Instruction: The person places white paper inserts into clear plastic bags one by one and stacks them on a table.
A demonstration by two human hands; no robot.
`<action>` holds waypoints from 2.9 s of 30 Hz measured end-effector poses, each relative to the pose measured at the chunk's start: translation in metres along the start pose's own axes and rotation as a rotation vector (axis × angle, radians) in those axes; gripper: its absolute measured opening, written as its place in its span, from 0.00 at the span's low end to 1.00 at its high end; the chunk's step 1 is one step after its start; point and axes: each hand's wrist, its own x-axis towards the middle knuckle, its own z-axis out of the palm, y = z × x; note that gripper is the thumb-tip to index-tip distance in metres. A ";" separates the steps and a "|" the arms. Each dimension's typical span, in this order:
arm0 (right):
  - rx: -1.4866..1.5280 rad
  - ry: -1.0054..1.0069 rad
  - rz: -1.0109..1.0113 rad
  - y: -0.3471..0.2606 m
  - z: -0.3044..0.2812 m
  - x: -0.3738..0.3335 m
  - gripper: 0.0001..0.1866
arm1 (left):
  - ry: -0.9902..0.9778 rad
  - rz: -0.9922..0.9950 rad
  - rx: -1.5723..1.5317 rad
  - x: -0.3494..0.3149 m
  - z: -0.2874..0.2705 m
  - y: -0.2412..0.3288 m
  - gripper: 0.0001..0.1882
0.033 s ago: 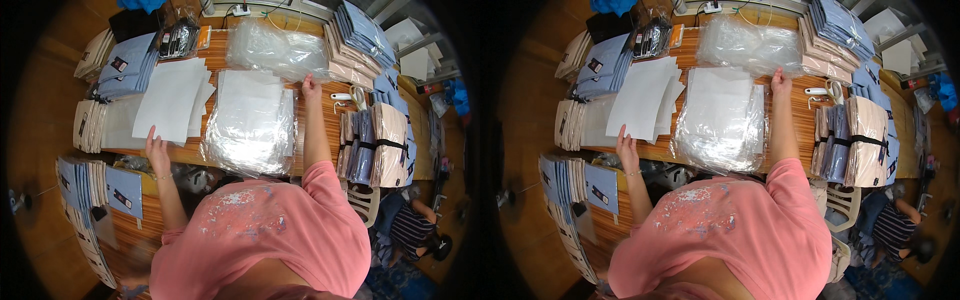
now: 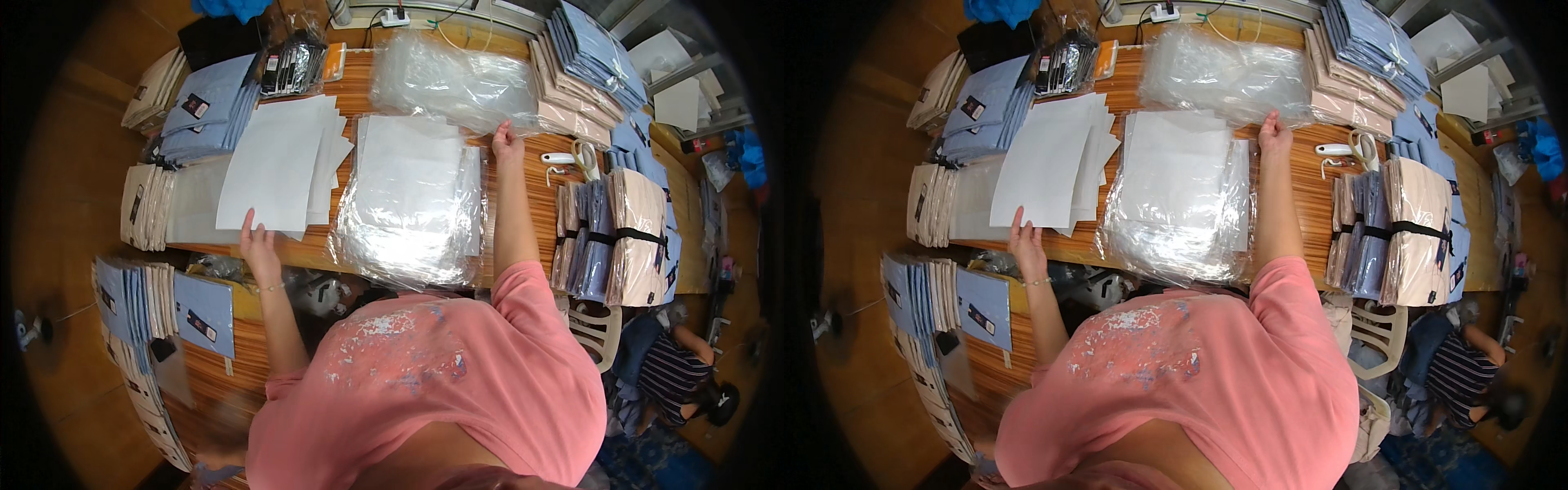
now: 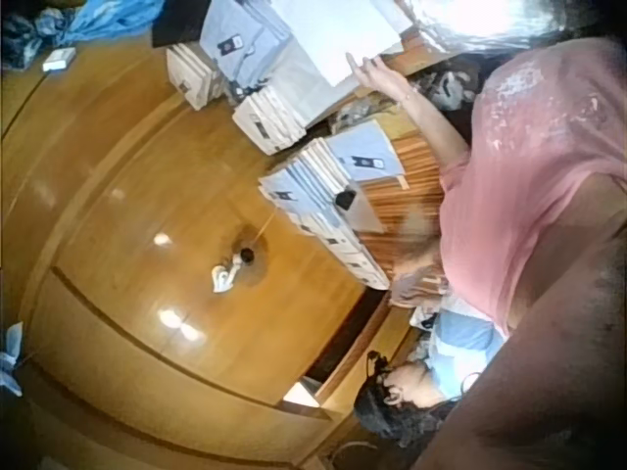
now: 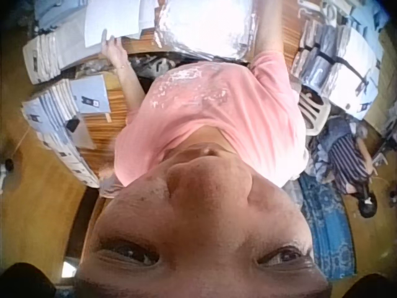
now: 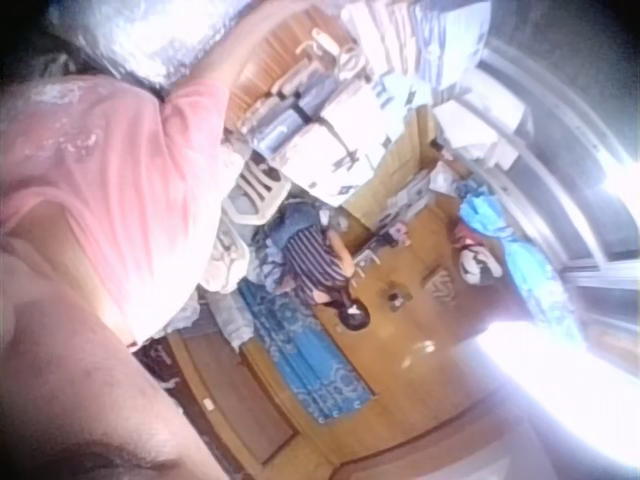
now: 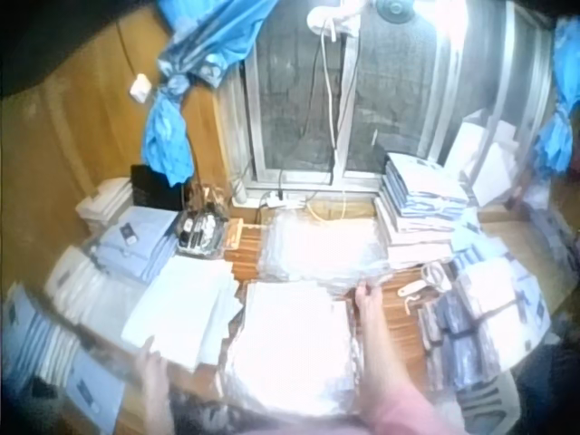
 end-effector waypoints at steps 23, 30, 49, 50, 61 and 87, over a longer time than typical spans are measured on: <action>-1.071 -0.159 -0.101 0.053 -0.001 -0.075 0.28 | -0.971 0.666 1.348 -0.076 0.110 -0.101 0.28; -2.762 -1.319 -0.823 0.061 -0.120 -0.243 0.30 | -0.903 0.707 1.164 -0.047 0.157 -0.123 0.20; -2.483 -1.389 -0.748 0.053 -0.140 -0.285 0.06 | -0.946 1.013 1.346 0.003 0.167 -0.163 0.36; -2.454 -1.423 -0.734 0.052 -0.139 -0.285 0.06 | -0.934 1.028 1.331 0.005 0.166 -0.164 0.38; -2.302 -1.659 -0.602 0.015 -0.136 -0.332 0.09 | -0.853 0.998 1.440 0.016 0.172 -0.165 0.38; -2.417 -1.549 -0.613 0.000 -0.145 -0.313 0.18 | -1.114 0.519 1.062 -0.127 0.081 -0.117 0.12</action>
